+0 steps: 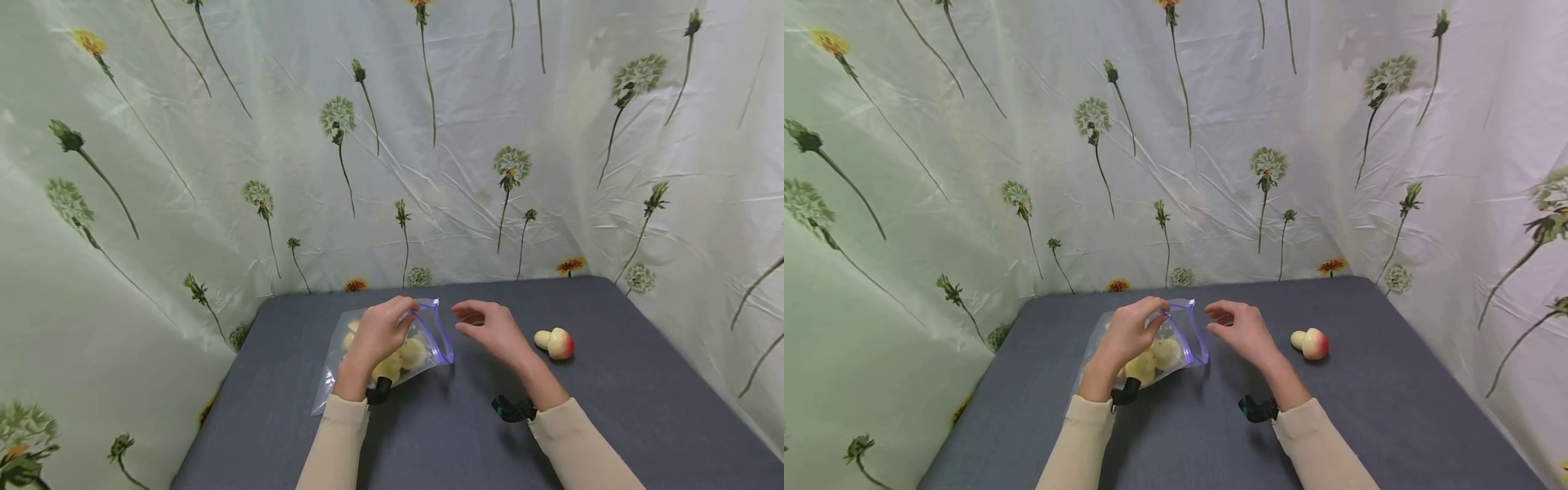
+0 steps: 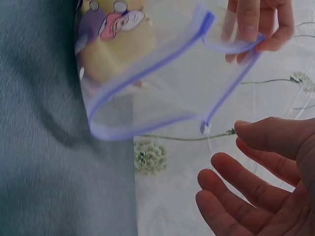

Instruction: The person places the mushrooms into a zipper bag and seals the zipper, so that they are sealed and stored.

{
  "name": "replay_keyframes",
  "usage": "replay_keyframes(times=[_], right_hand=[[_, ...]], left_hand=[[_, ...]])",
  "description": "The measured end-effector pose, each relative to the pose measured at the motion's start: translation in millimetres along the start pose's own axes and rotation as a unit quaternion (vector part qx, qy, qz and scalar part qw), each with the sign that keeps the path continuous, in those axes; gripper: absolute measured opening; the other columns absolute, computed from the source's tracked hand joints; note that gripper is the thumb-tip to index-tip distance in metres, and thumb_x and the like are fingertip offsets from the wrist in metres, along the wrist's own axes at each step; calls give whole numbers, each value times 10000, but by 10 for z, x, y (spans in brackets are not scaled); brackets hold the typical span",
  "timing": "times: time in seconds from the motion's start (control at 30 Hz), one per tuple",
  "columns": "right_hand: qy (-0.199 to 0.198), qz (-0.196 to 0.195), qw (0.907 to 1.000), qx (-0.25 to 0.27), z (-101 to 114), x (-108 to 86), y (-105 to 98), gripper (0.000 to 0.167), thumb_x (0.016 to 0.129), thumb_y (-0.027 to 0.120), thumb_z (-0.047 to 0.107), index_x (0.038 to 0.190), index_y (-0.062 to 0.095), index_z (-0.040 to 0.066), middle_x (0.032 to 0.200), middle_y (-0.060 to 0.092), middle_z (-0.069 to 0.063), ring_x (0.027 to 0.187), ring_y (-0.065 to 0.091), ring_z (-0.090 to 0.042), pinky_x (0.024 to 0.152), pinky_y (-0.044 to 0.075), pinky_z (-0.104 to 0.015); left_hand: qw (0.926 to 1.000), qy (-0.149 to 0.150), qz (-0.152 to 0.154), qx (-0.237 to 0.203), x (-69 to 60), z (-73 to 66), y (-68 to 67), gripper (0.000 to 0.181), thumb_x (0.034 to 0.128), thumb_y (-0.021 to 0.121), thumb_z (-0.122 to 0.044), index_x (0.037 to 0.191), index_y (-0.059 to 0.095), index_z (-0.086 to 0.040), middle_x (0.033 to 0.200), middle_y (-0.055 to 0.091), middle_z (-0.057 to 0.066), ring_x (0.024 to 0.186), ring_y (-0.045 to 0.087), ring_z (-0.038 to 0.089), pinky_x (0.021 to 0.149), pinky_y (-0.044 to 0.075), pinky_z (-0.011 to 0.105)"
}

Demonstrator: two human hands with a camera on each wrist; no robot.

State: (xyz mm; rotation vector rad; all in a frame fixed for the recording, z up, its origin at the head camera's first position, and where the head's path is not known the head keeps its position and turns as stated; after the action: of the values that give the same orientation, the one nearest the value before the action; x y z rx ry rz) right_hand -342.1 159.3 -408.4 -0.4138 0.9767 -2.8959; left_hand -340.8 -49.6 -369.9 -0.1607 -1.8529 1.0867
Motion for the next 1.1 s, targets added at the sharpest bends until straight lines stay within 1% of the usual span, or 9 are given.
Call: replay_keyframes(times=[0.1,0.3,0.43,0.57,0.8,0.9,1.1], right_hand=[[1,-32,9999,-148,-50,-14,-76,307,919,756,192,1220,708,227,1140,712,20,1027,676,-233,791,557,-425],[-114,-194,9991,-360,-143,-42,-219,323,910,764,171,1227,709,189,1151,718,-37,1011,683,-256,822,555,-445],[-79,-273,9987,-423,-208,-64,-292,330,903,769,156,1227,709,171,1167,716,-67,1034,681,-278,850,546,-463],[-2,-300,9986,-436,-277,-104,-351,335,905,766,153,1235,704,159,1175,712,-68,1069,669,-306,868,537,-476],[31,-414,9973,-608,-413,-200,-498,372,917,756,150,1279,678,117,1215,696,-101,1109,648,-316,926,505,-506],[83,-507,9959,-739,-491,-241,-579,371,924,748,156,1285,672,118,1219,692,-112,1111,642,-330,924,498,-510],[146,-670,9915,-1105,-650,-306,-734,378,935,738,177,1298,663,103,1224,687,-139,1092,628,-378,868,490,-550]], left_hand=[[10000,55,-63,-42,6,-3,-7,193,889,783,-78,1010,674,-181,939,693,-53,617,546,49,544,446,237],[9998,117,-130,-61,12,-3,-27,178,894,780,-85,1016,684,-172,949,700,-50,626,563,58,544,446,239],[9999,99,-104,-17,1,8,-26,183,897,779,-99,1031,685,-183,956,701,-60,632,565,50,548,445,228],[10000,66,-62,11,-11,24,-21,182,906,771,-111,1043,682,-193,963,698,-71,633,557,40,549,439,221],[9999,84,-22,58,-8,26,-18,178,912,764,-113,1049,680,-189,971,697,-73,625,535,30,538,428,227],[9999,84,-20,52,-2,22,-14,189,904,770,-104,1055,685,-181,980,700,-68,642,546,30,548,435,229],[9999,132,37,14,1,0,12,194,911,759,-100,1068,683,-184,997,702,-67,668,575,33,566,454,226]])
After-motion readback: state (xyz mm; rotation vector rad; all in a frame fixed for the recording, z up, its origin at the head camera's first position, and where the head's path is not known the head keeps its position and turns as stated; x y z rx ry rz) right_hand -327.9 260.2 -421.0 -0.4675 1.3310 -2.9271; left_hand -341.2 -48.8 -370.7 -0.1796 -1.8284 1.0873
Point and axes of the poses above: each hand's wrist, its own x-axis towards the middle knuckle, its own y-axis out of the palm, z = x × y, the point moved 7 cm from there along x, towards the middle knuckle
